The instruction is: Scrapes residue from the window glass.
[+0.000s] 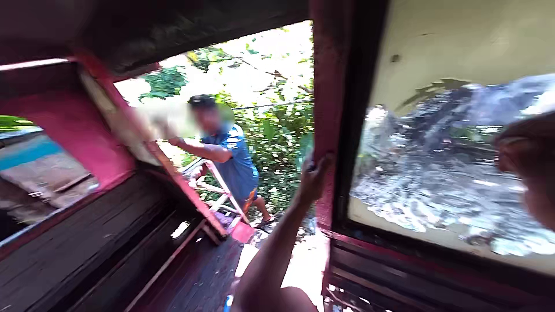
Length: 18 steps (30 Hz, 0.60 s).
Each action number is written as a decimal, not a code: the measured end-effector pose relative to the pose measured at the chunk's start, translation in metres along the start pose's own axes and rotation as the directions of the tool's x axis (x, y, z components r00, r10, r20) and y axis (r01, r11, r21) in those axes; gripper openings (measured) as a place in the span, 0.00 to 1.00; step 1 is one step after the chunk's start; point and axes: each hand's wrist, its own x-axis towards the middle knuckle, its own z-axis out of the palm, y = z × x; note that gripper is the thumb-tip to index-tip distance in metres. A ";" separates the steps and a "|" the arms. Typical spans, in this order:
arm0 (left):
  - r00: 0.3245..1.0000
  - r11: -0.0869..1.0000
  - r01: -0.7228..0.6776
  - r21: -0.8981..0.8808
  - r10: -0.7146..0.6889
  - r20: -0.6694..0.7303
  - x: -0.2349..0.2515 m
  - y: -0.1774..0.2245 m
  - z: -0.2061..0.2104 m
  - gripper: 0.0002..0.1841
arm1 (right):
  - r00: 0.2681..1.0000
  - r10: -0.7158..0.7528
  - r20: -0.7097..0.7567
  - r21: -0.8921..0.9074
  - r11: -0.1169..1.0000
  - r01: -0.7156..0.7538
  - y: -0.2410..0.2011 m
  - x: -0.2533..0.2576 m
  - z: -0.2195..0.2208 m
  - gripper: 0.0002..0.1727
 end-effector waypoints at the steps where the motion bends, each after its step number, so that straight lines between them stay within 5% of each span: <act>1: 1.000 1.000 0.009 -0.006 -0.009 -0.006 -0.001 -0.002 0.002 0.23 | 0.993 0.117 -0.024 -0.088 0.989 -0.118 -0.021 0.005 0.000 0.19; 6: 0.996 0.992 -0.008 -0.127 -0.004 -0.091 0.005 -0.008 0.012 0.18 | 0.988 0.151 0.014 -0.298 0.944 -0.140 -0.052 0.029 0.012 0.16; 14: 0.999 0.993 0.025 -0.116 -0.029 -0.031 0.007 -0.011 0.009 0.23 | 0.994 -0.093 0.056 -0.521 0.846 0.109 -0.055 0.048 0.035 0.14; 16: 0.992 0.997 -0.068 0.045 0.072 -0.106 0.005 -0.011 0.009 0.26 | 0.994 -0.094 0.049 -0.551 0.828 0.106 -0.053 0.048 0.032 0.14; 18: 0.895 0.891 -0.323 0.320 0.398 -0.203 -0.006 -0.007 0.006 0.32 | 0.994 -0.096 0.051 -0.565 0.818 0.108 -0.053 0.047 0.030 0.14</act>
